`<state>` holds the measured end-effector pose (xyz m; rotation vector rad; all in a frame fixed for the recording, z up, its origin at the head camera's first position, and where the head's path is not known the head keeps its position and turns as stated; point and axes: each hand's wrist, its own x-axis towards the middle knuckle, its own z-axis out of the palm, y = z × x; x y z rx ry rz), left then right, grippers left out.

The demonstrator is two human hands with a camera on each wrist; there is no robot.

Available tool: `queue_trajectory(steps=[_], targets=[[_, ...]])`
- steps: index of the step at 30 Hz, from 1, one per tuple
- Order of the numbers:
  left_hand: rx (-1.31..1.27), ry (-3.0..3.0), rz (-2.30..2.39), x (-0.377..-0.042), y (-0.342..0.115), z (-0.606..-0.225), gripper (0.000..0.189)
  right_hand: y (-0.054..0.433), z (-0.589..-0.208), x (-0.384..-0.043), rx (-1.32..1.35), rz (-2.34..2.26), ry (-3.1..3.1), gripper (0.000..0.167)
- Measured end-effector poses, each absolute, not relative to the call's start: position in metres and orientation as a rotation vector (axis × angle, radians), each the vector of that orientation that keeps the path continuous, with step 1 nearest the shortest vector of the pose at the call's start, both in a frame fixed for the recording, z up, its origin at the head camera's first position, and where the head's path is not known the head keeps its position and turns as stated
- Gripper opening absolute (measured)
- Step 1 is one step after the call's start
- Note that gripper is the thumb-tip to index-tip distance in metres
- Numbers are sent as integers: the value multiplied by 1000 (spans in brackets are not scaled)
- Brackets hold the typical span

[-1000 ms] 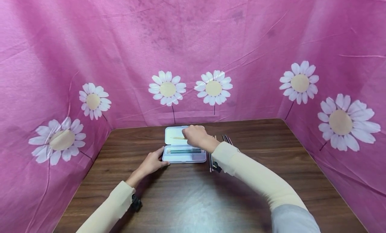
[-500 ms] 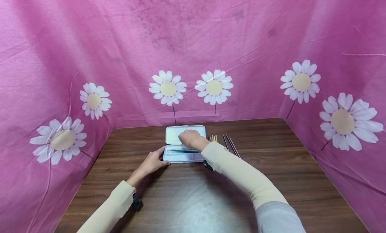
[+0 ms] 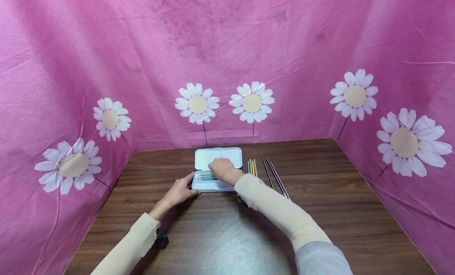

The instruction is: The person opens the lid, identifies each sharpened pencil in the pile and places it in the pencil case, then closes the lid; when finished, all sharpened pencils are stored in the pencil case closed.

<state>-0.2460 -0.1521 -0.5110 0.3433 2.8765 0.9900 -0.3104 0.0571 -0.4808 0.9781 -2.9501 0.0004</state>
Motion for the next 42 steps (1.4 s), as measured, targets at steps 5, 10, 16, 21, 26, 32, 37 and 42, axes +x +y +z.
queue_trajectory(steps=[5,10,16,21,26,32,37,42], targets=[[333,2877,992,-246,-152,-513,85,56,-486,-302,991,-180,-2869,14],[343,2885,982,-246,-152,-512,85,55,-490,-297,1012,-271,-2822,14],[338,2879,1001,-246,-152,-511,86,56,-491,-297,1002,-247,-2832,14],[345,2891,976,-247,-152,-511,86,58,-491,-298,1001,-256,-2834,13],[352,2894,968,-246,-152,-510,87,63,-486,-299,981,-143,-2838,13],[336,2879,976,-246,-151,-511,87,81,-467,-298,956,113,-2817,15],[337,2885,952,-246,-151,-512,87,106,-448,-294,916,250,-2856,14],[336,2886,954,-246,-151,-511,87,135,-440,-293,831,322,-2861,15]])
